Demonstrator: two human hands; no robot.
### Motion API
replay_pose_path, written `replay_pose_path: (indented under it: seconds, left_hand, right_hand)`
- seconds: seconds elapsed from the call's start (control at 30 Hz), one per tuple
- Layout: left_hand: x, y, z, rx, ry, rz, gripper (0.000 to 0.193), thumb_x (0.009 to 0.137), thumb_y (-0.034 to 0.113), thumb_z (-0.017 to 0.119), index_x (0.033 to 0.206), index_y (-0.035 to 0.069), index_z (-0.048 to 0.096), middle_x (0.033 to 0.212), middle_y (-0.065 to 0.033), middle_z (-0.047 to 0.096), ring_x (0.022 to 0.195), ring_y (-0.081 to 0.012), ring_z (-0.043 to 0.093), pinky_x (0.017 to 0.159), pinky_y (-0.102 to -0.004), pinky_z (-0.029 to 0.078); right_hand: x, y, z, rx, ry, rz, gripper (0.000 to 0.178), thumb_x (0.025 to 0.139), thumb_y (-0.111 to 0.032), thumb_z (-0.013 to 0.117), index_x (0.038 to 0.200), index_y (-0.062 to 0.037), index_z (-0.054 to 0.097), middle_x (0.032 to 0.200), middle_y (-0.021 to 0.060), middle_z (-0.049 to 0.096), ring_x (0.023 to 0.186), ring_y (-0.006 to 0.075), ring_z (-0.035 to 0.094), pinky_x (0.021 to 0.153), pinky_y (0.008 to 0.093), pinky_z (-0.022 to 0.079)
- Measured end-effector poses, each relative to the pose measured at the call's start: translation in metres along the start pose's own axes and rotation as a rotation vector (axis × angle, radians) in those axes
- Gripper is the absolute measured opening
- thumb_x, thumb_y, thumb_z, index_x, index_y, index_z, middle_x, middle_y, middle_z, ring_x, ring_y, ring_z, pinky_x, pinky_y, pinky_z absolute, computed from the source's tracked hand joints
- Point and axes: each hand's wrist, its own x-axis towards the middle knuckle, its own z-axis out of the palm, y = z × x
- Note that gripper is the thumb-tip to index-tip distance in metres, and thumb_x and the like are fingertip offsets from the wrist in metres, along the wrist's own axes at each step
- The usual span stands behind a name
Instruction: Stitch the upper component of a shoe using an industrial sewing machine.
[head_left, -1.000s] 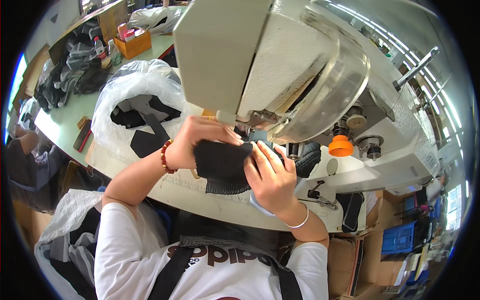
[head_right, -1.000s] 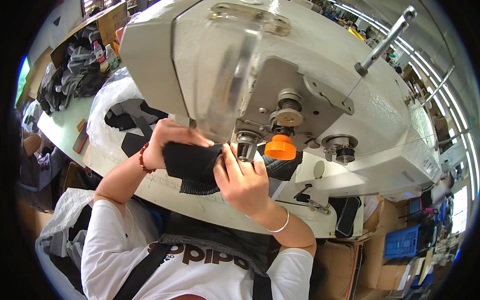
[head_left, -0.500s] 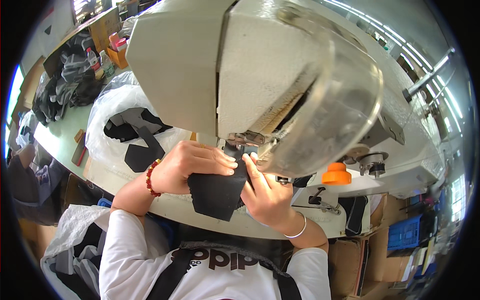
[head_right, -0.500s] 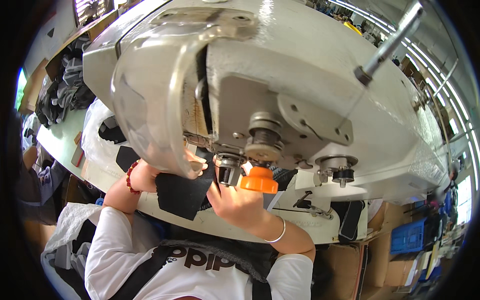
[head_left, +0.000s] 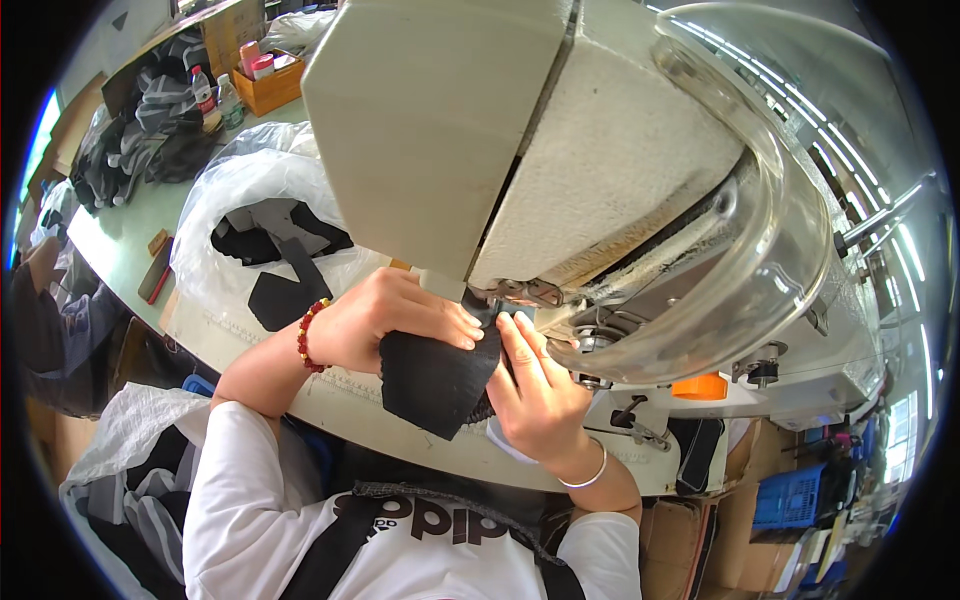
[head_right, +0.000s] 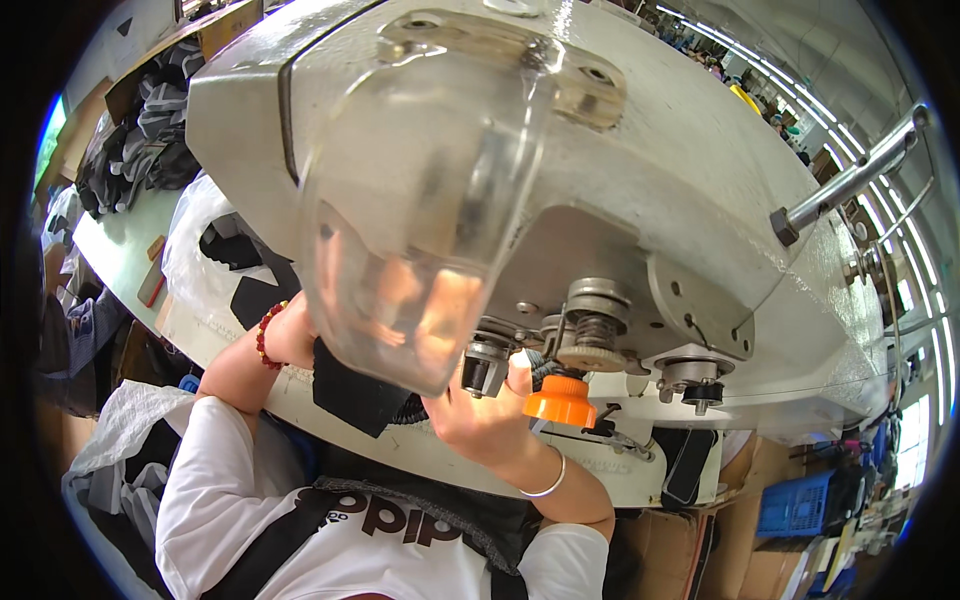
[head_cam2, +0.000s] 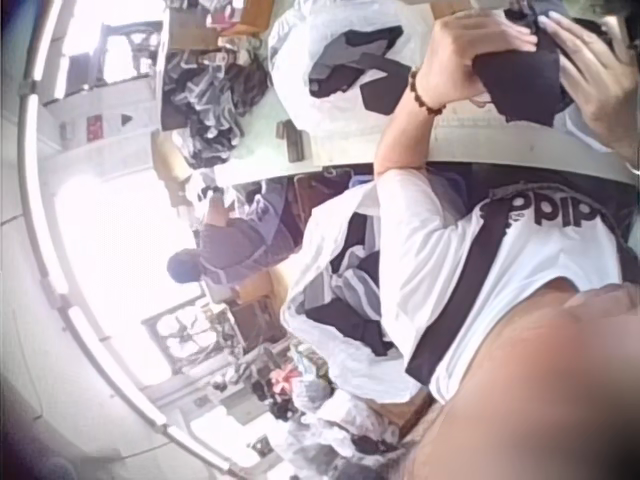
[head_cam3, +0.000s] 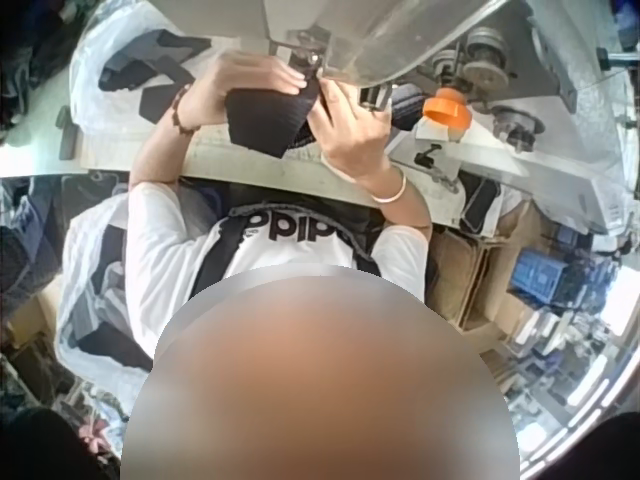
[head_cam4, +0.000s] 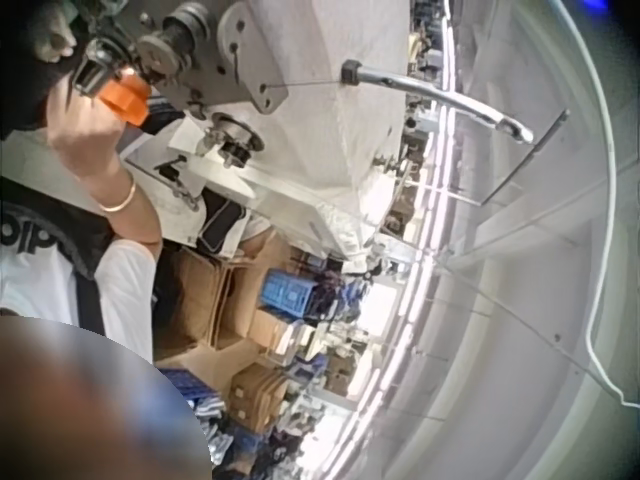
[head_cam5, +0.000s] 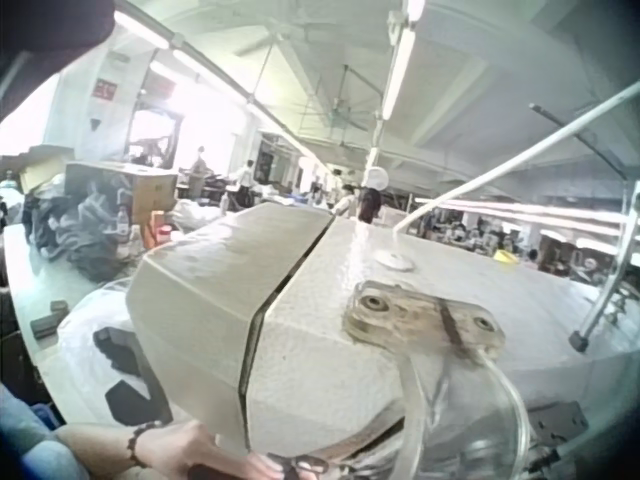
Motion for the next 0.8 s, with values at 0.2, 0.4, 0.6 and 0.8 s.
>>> replay_pose_path:
  seconds: [0.2, 0.4, 0.6, 0.8]
  left_hand:
    - [0.001, -0.006, -0.008, 0.038, -0.051, -0.019, 0.037, 0.077, 0.016, 0.080, 0.111, 0.001, 0.078, 0.118, -0.0156, 0.078, 0.114, -0.0349, 0.074, 0.098, -0.0438, 0.057]
    - [0.002, -0.006, -0.010, 0.047, -0.042, 0.001, 0.043, 0.075, 0.021, 0.081, 0.114, 0.004, 0.079, 0.118, -0.0145, 0.079, 0.113, -0.0339, 0.074, 0.096, -0.0437, 0.057]
    - [-0.001, -0.008, -0.007, 0.174, -0.074, 0.033, 0.043, 0.077, 0.025, 0.080, 0.116, 0.006, 0.080, 0.115, -0.0132, 0.080, 0.111, -0.0314, 0.076, 0.093, -0.0434, 0.057]
    - [-0.007, -0.007, 0.006, -0.278, 0.107, -0.235, 0.027, 0.087, 0.004, 0.078, 0.113, 0.000, 0.080, 0.113, -0.0149, 0.080, 0.109, -0.0302, 0.077, 0.092, -0.0392, 0.059]
  right_hand:
    - [0.003, 0.008, 0.000, -0.031, -0.015, -0.085, 0.013, 0.077, -0.003, 0.071, 0.089, 0.0023, 0.075, 0.114, 0.0197, 0.077, 0.102, 0.0301, 0.079, 0.079, 0.0323, 0.063]
    - [0.003, 0.007, 0.000, -0.008, 0.009, -0.062, 0.013, 0.077, -0.002, 0.074, 0.090, 0.0011, 0.076, 0.112, 0.0171, 0.074, 0.093, 0.0285, 0.076, 0.070, 0.0319, 0.060]
    - [-0.002, -0.003, -0.010, -0.092, -0.096, 0.062, 0.023, 0.080, -0.010, 0.076, 0.103, -0.0084, 0.076, 0.112, 0.0108, 0.068, 0.084, 0.0239, 0.068, 0.067, 0.0340, 0.053]
    - [-0.009, -0.010, -0.002, -0.159, -0.083, 0.085, 0.028, 0.086, -0.017, 0.071, 0.113, -0.0158, 0.074, 0.117, 0.0102, 0.067, 0.081, 0.0229, 0.067, 0.082, 0.0430, 0.052]
